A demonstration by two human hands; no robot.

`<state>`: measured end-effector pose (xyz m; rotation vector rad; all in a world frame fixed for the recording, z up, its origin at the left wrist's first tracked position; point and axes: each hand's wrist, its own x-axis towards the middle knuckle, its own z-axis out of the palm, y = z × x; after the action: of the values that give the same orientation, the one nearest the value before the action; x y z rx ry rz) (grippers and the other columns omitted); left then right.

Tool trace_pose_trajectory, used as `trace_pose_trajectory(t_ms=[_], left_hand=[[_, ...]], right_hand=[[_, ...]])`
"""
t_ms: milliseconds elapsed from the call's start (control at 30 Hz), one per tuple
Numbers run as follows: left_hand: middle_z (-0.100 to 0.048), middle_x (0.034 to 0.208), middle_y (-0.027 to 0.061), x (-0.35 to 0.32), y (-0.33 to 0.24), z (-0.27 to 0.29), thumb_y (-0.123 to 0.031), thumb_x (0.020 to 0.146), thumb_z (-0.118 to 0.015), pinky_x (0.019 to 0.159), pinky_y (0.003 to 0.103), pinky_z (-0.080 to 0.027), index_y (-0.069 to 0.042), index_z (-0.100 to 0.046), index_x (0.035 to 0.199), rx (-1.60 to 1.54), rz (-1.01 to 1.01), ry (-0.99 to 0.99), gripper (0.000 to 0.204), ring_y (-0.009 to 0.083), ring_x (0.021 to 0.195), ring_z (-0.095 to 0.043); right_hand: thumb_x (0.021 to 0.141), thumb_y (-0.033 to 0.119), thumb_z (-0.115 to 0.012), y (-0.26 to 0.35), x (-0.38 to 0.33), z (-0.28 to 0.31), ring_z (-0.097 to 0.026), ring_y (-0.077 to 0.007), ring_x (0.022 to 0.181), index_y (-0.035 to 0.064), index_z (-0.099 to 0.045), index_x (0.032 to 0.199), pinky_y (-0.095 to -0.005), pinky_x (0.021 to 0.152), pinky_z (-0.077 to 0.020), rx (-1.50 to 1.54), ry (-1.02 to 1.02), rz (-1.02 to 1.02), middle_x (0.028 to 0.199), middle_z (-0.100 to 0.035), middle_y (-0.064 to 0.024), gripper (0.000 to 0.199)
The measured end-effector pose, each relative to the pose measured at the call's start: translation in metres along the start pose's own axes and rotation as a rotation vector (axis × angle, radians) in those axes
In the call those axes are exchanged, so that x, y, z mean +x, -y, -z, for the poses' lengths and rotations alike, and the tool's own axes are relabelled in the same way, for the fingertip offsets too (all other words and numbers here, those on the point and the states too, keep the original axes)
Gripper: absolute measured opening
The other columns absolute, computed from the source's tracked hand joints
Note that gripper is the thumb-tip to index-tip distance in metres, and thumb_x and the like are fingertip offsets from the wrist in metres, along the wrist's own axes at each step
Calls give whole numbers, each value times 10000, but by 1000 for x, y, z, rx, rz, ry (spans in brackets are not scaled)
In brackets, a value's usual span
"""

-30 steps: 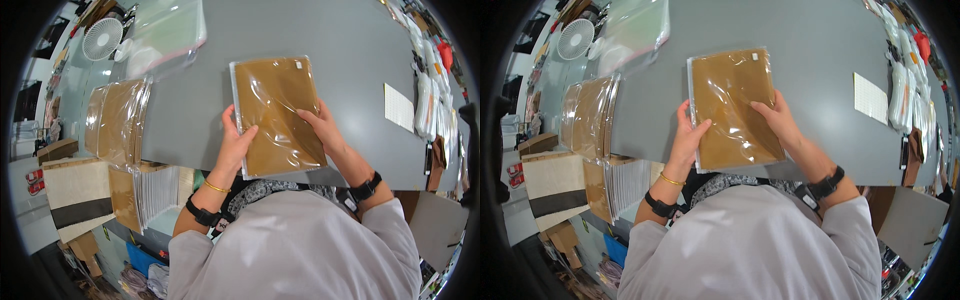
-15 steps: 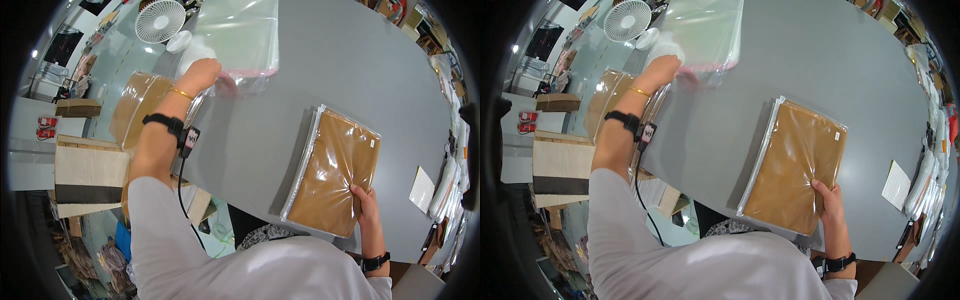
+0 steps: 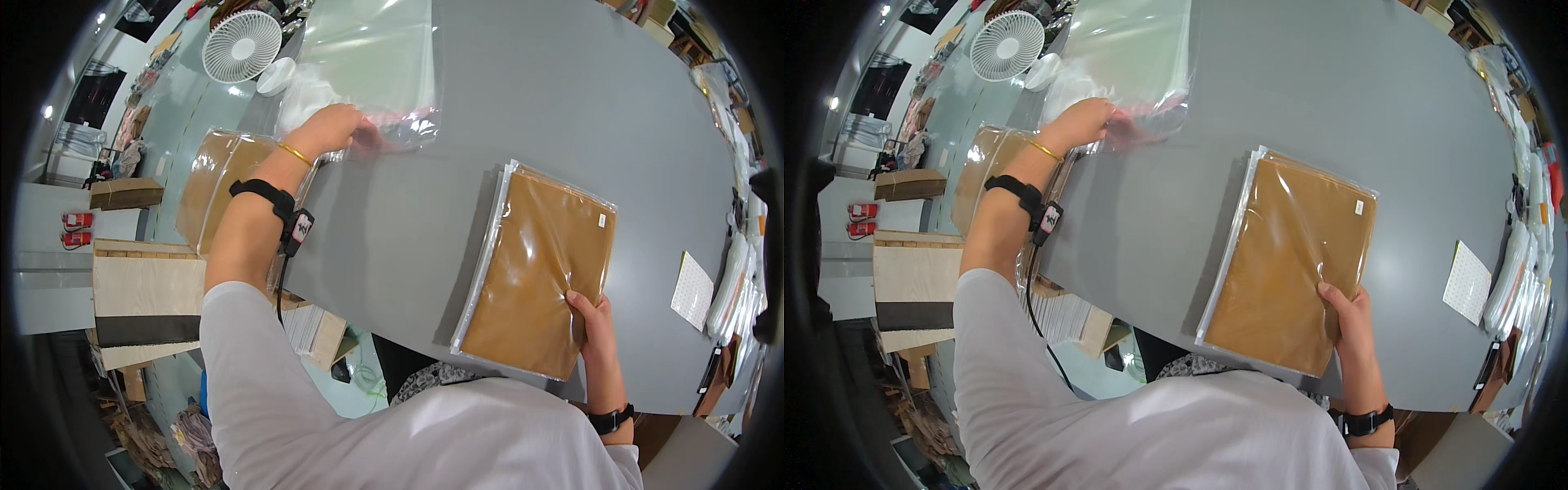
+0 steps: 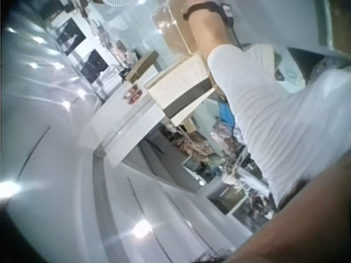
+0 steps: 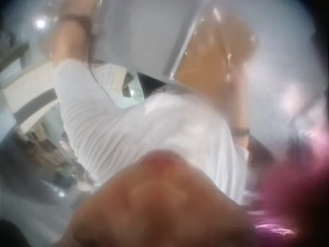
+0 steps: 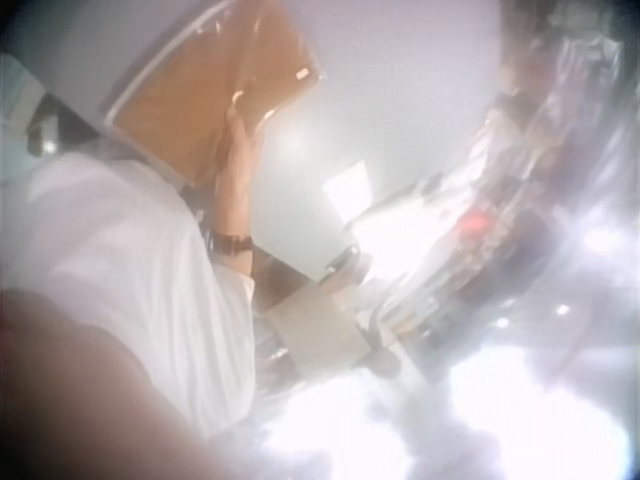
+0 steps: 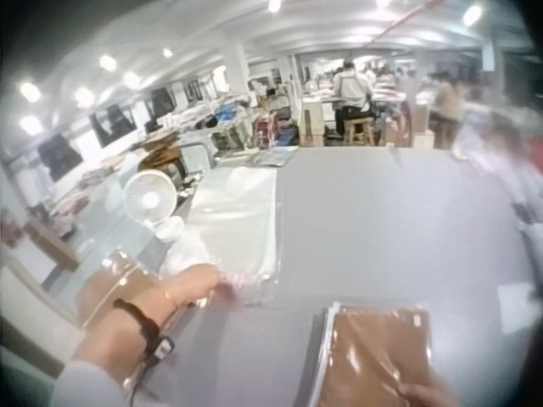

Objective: The person repeatedly picks up stacks of brown paper sheets and places them into clear plastic bags on a gray table. They smooth the contents and seal the bags, then stack the finished packages. The process is repeated continuously with new stacks of paper.

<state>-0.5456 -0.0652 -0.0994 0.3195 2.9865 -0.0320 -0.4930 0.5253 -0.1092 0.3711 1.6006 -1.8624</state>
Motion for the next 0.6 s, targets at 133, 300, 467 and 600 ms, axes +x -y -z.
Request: trace_pose_trajectory(t_ms=[133, 300, 467, 600], left_hand=[[-688, 925, 142, -4, -17, 5, -66, 813, -647, 833, 451, -532, -75, -719, 1003, 83, 61, -125, 204, 377, 933, -648], [-677, 979, 146, 35, -59, 71, -75, 862, -600, 822, 453, -524, -65, -686, 1077, -325, 186, -558, 232, 375, 927, -641], [-669, 1063, 164, 50, -191, 29, -117, 918, -589, 847, 437, -530, -41, -591, 1295, -365, -148, -263, 384, 361, 944, -652], [-625, 952, 157, 47, -249, -16, -140, 936, -555, 759, 479, -492, -20, -519, 993, -565, -224, -267, 138, 385, 872, -604]], right_hand=[[908, 82, -715, 1, -4, -3, -693, -161, 932, -8, -658, 1198, -325, 836, -556, 5, 18, 41, 1077, -725, -75, 309], [873, 122, -725, -1, -5, 3, -677, -160, 1013, -6, -638, 1221, -322, 837, -561, 14, 32, 143, 1129, -708, -74, 381], [849, 106, -714, 26, -33, 36, -666, -165, 989, -1, -593, 1280, -334, 869, -551, 94, 15, 331, 1115, -685, -87, 460], [850, 88, -689, 55, -78, 64, -695, -189, 915, -6, -571, 1308, -337, 799, -576, 203, 67, 445, 1106, -687, -101, 482]])
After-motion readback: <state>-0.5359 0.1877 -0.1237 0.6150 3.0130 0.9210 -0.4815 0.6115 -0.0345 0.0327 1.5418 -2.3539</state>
